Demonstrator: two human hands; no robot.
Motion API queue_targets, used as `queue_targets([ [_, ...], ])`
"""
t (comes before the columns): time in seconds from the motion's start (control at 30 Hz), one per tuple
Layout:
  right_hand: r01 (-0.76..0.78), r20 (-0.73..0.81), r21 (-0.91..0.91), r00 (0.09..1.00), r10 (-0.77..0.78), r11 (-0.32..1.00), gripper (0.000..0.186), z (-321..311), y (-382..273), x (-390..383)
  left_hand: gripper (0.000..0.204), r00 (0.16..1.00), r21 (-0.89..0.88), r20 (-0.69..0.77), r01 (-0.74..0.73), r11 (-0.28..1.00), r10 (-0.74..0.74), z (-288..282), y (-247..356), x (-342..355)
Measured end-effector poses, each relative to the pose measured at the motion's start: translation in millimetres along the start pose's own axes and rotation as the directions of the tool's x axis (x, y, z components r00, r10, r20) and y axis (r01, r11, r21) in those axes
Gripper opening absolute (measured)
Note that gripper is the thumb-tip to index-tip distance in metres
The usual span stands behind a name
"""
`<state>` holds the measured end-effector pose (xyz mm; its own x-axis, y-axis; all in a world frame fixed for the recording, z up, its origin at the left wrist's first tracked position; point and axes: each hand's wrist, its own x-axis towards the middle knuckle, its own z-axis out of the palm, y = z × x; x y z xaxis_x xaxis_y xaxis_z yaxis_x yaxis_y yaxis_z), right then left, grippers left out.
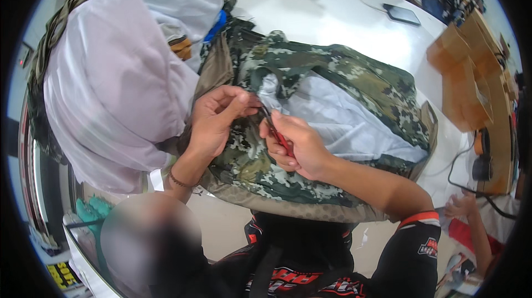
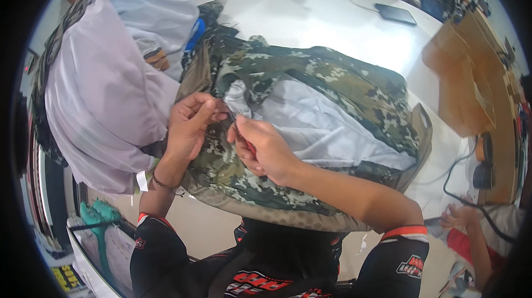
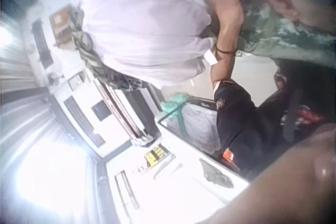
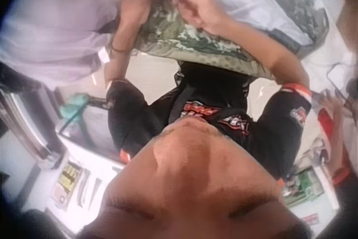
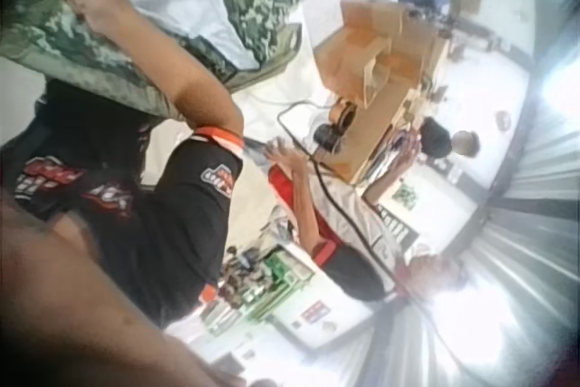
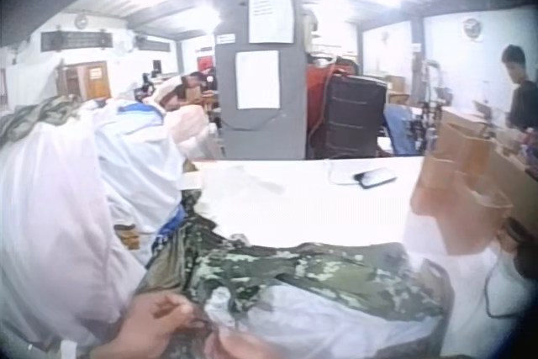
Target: The person uses red-handled scissors to cut open seams on a camouflage-patterned garment laid on a white table. They repeatedly lift the fabric, cut along the stitching, and pull the layers apart to expose the white interior lining.
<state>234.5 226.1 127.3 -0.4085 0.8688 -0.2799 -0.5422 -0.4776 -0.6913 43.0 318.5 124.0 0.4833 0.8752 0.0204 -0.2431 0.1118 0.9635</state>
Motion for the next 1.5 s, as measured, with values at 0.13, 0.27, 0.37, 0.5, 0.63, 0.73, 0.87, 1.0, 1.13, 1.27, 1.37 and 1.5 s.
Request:
queue_targets([
  [0.13, -0.017, 0.004, -0.027, 1.0, 0.017, 0.999, 0.043, 3.2, -2.2, 5.1, 0.015, 1.0, -0.005, 0.008, 0.009, 1.0, -0.009, 1.3, 0.3, -0.7],
  [0.27, 0.03, -0.013, -0.11, 0.999, -0.032, 0.993, 0.043, 5.3, -2.2, 7.9, 0.014, 0.999, 0.023, -0.012, 0.045, 0.999, -0.045, 5.8, -1.1, -3.4],
  [0.37, 0.067, -0.025, -0.109, 0.997, -0.07, 0.992, 0.042, 5.5, -0.7, 6.5, 0.012, 0.999, -0.01, 0.006, 0.039, 0.999, -0.039, 5.1, 3.3, -1.2],
  [0.5, 0.077, 0.007, -0.036, 0.997, -0.076, 0.996, 0.041, 6.5, 0.7, 13.8, 0.012, 0.999, 0.014, 0.012, 0.044, 0.999, -0.044, 3.3, 5.5, -2.1],
  [0.63, 0.096, 0.032, -0.033, 0.995, -0.095, 0.995, 0.043, 1.1, 3.5, 14.4, 0.015, 0.997, -0.024, 0.077, 0.012, 1.0, -0.01, 2.2, 2.2, 0.2],
  [0.73, 0.099, 0.044, -0.03, 0.994, -0.098, 0.995, 0.044, -0.5, 3.4, 14.3, 0.017, 0.998, -0.048, 0.062, 0.007, 0.999, -0.004, 4.5, -0.6, 0.7],
  [0.87, 0.09, 0.051, -0.038, 0.995, -0.088, 0.995, 0.044, 1.2, 2.0, 14.9, 0.017, 0.997, -0.036, 0.082, -0.013, 0.999, 0.016, 4.9, -0.6, 0.0],
  [1.0, 0.129, 0.082, -0.058, 0.989, -0.124, 0.99, 0.043, 0.5, 1.5, 15.9, 0.015, 0.991, -0.043, 0.137, -0.001, 0.999, 0.007, 7.6, 4.9, -0.3],
  [1.13, 0.157, 0.107, -0.079, 0.983, -0.149, 0.984, 0.043, -2.0, 4.6, 19.3, 0.015, 0.986, -0.001, 0.164, -0.011, 1.0, 0.011, 3.7, 4.0, -0.9],
  [1.27, 0.184, 0.11, -0.04, 0.978, -0.179, 0.982, 0.045, -2.1, 5.8, 18.6, 0.015, 0.988, 0.015, 0.137, -0.068, 0.998, 0.065, 5.2, -0.6, -0.1],
  [1.37, 0.143, 0.083, -0.046, 0.987, -0.139, 0.989, 0.047, 1.0, 2.4, 17.5, 0.015, 0.983, -0.003, 0.174, -0.056, 0.998, 0.056, 3.1, -0.1, 1.1],
  [1.5, 0.102, 0.138, 0.068, 0.984, -0.111, 0.992, 0.047, -5.2, 1.5, 15.7, 0.015, 0.986, 0.033, 0.158, -0.064, 0.997, 0.058, 2.6, 3.4, 0.9],
])
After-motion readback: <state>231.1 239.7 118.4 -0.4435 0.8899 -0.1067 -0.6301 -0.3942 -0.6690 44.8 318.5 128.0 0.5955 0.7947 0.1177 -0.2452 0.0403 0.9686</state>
